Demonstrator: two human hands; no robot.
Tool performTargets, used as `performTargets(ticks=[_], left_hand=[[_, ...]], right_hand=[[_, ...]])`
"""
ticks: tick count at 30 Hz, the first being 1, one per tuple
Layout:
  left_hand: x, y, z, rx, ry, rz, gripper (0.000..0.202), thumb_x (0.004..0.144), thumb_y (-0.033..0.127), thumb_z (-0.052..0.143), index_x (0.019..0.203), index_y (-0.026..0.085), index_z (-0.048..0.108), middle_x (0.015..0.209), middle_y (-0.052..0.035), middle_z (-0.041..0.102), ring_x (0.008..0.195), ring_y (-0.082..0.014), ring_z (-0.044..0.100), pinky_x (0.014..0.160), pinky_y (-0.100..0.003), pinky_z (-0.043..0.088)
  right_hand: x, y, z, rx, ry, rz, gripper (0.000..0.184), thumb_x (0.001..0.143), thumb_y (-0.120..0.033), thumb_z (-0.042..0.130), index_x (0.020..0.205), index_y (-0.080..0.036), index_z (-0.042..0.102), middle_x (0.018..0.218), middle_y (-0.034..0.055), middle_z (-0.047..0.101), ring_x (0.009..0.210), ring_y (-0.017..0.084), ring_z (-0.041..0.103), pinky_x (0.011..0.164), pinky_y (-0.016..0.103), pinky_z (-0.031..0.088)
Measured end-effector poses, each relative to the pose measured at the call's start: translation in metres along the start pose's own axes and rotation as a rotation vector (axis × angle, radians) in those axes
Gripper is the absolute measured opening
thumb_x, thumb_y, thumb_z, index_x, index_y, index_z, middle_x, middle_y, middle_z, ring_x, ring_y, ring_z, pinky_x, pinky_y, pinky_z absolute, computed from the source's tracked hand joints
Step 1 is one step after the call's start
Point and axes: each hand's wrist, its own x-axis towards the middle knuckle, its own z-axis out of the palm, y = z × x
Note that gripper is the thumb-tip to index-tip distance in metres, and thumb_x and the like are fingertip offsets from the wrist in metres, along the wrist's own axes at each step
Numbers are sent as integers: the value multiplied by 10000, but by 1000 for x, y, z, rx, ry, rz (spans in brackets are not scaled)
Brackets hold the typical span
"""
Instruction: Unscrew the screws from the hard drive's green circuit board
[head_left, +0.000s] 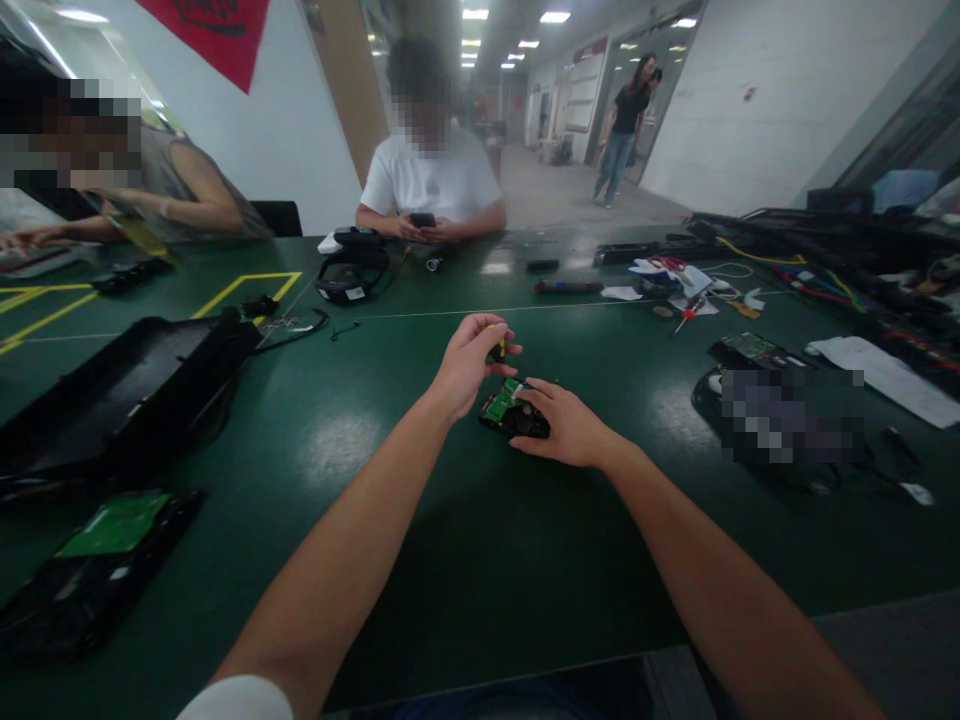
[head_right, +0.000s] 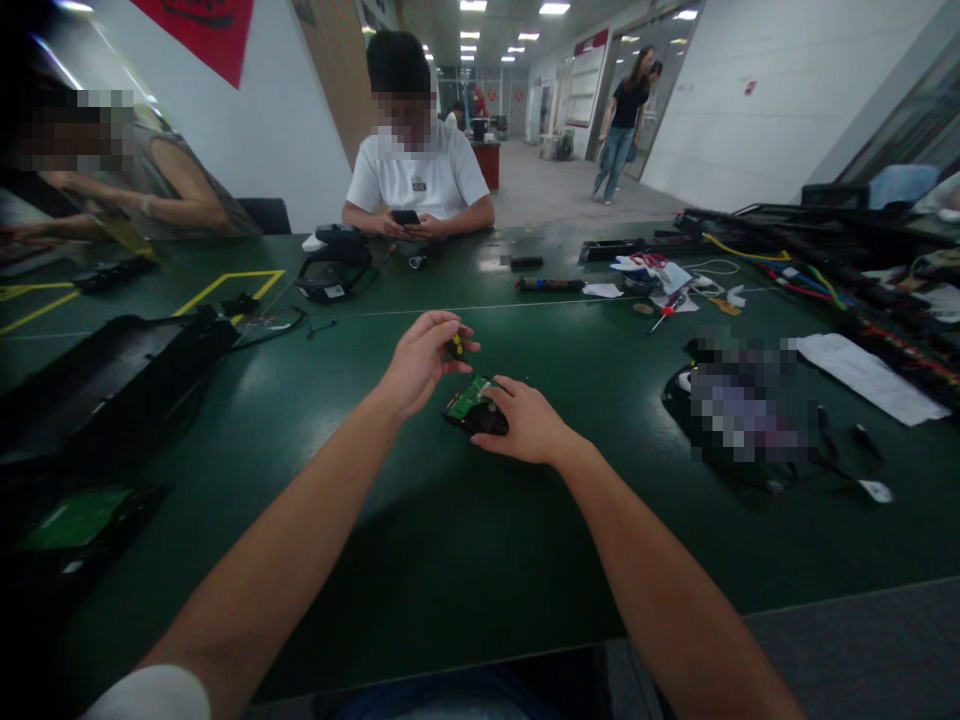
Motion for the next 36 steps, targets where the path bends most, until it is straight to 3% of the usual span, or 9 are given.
performTargets(ticks=[5, 13, 17, 21, 36], left_hand=[[1, -2, -2, 5, 14, 8, 239, 914, 411, 702, 991, 211, 596, 1055, -71, 686, 931, -212, 730, 535, -224, 540], [1, 3, -5, 189, -30, 73, 265, 902, 422, 672, 966, 189, 781, 1093, -98, 712, 1000, -213, 639, 551, -216, 485], [0, 6, -5, 146, -29, 52, 211, 884, 362, 677, 1011, 207, 745, 971, -64, 670, 878, -185, 637, 509, -212, 457], [1, 7, -3, 57, -5, 44, 151, 863, 304, 678, 986, 218, 684, 930, -37, 653, 847, -174, 655, 588, -242, 541], [6, 2, -6, 61, 96, 72, 185, 940, 366, 637, 964, 192, 694, 895, -55, 674, 840, -169, 645, 632, -246, 545]], right_hand=[[0, -1, 0, 14, 0, 6, 851, 850, -680, 761, 1513, -191, 548, 1615, 232, 480, 1451, 439, 513, 1205, 645, 379], [0, -2, -3, 0, -18, 10, 861, 866, -687, 745, 1513, -156, 547, 1630, 251, 457, 1472, 438, 494, 1200, 624, 404], [-1, -1, -2, 7, -10, 11, 852, 862, -695, 748, 1516, -185, 550, 1632, 229, 465, 1459, 432, 512, 1195, 625, 413], [-1, 0, -2, 11, 7, 9, 843, 853, -686, 763, 1507, -195, 563, 1625, 223, 477, 1453, 425, 521, 1193, 625, 416], [3, -1, 4, 1, 68, 41, 838, 860, -681, 758, 1488, -152, 591, 1603, 251, 492, 1447, 412, 533, 1210, 593, 406]])
